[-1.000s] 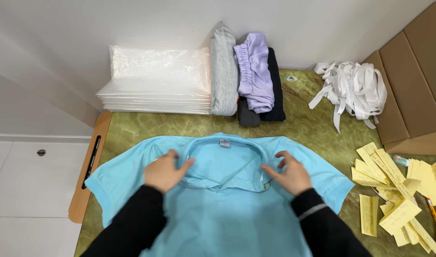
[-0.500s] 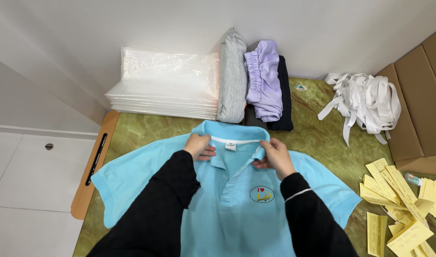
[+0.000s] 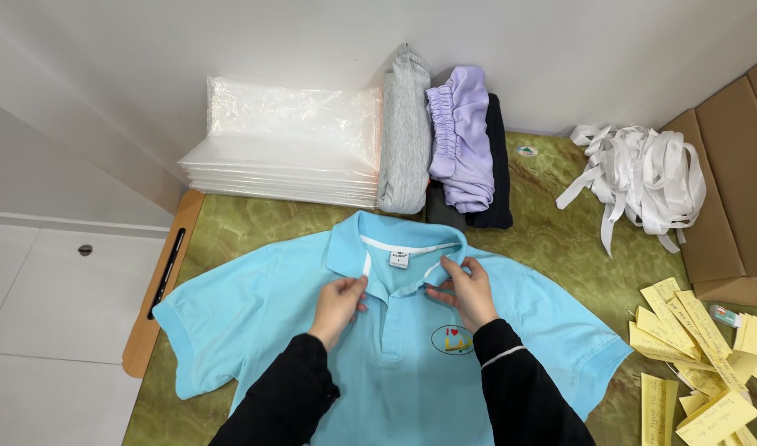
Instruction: The person takes a gray sweatshirt, a pair of purple shorts, and a light blue polo shirt from a clothing rack. They fold each item by hand on a green table and place them into a neat stack alongside other folded garments.
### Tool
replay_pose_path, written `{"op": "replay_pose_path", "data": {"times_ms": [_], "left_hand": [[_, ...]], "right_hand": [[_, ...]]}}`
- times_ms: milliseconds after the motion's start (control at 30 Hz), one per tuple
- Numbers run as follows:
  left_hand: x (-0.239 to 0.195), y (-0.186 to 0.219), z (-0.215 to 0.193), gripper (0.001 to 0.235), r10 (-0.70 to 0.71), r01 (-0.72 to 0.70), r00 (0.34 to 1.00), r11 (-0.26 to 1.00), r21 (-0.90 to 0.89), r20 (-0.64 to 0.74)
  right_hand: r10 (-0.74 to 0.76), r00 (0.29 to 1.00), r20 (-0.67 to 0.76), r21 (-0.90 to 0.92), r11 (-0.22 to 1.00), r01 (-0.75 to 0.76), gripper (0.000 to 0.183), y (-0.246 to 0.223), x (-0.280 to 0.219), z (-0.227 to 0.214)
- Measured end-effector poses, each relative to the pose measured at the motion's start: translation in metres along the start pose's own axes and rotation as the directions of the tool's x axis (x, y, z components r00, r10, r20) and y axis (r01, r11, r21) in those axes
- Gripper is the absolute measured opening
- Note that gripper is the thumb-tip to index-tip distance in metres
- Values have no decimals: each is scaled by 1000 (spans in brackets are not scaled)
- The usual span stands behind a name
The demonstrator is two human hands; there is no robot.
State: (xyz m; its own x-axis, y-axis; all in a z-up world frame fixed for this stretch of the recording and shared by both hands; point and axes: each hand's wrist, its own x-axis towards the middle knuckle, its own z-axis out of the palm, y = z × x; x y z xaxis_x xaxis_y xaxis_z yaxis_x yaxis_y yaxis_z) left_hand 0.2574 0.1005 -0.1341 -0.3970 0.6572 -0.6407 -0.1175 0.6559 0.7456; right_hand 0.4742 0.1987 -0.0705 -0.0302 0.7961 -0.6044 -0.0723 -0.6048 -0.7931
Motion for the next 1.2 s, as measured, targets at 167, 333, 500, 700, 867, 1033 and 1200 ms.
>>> {"op": "replay_pose_path", "data": {"times_ms": [167, 333, 500, 700, 867, 1033, 1200], "left_hand": [[-17, 48, 22, 59, -17, 39, 991, 985, -167, 131], [11, 30, 37, 66, 50, -47, 972, 999, -17, 229], [-45, 6, 2, 42, 510, -566, 808, 537, 626, 294], [-108, -83, -82, 40, 834, -710, 499, 239, 662, 234], [-164, -182, -159, 56, 829, -482, 526, 106, 870, 191], [-196, -244, -189, 62, 857, -357, 514, 248, 901, -32], [-213, -248, -193, 52, 600, -10, 753, 421, 907, -270]], "right_hand": [[49, 997, 54, 153, 986, -57, 51, -31, -27, 24], [65, 984, 165, 247, 963, -105, 54, -14, -32, 34], [-86, 980, 182, -34, 995, 94, 48, 1, -72, 17], [-532, 847, -7, -464, 752, 468, 22, 100, -94, -95], [-757, 653, 36, -798, 371, 474, 32, 193, -169, -175], [-884, 468, 25, -902, 182, 392, 51, 267, -209, -257], [-431, 748, -504, -807, 543, -232, 68, 271, -234, -311]]}}
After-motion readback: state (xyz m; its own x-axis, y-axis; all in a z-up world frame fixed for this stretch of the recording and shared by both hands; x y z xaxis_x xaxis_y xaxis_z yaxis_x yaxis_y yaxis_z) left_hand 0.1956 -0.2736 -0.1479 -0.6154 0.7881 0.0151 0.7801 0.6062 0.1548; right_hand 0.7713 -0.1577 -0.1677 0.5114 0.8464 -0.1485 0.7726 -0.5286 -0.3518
